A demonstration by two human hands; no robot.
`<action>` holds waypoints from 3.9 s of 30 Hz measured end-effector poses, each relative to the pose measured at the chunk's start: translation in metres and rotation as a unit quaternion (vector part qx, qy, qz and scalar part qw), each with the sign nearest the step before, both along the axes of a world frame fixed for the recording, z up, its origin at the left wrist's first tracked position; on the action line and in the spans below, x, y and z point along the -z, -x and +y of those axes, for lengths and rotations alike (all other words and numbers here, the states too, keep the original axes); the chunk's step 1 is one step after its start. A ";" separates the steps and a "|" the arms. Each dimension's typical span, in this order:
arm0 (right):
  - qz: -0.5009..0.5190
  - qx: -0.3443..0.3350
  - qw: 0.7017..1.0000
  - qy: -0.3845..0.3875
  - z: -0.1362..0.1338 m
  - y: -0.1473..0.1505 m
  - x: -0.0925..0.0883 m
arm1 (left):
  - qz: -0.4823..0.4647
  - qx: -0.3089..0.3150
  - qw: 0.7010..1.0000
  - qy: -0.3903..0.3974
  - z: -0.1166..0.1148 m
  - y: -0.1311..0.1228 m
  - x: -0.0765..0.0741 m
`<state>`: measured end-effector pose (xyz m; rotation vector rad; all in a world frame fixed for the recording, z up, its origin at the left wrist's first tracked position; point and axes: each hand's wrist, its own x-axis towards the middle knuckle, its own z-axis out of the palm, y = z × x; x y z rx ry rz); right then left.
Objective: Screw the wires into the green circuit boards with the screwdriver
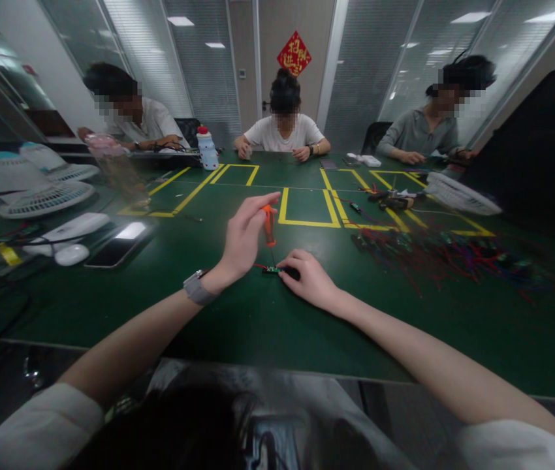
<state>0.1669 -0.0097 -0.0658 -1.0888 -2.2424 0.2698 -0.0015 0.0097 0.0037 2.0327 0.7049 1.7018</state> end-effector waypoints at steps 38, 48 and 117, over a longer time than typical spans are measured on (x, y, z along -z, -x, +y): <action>-0.001 -0.002 1.000 -0.001 0.000 0.000 0.000 | -0.011 0.009 1.000 0.015 0.002 -0.001 0.001; -0.004 -0.003 1.000 -0.002 0.000 0.000 0.000 | 0.005 0.011 1.000 0.018 0.003 -0.002 0.003; -0.011 -0.002 1.000 0.003 0.000 0.000 0.000 | -0.045 0.018 0.999 0.014 0.001 -0.003 0.002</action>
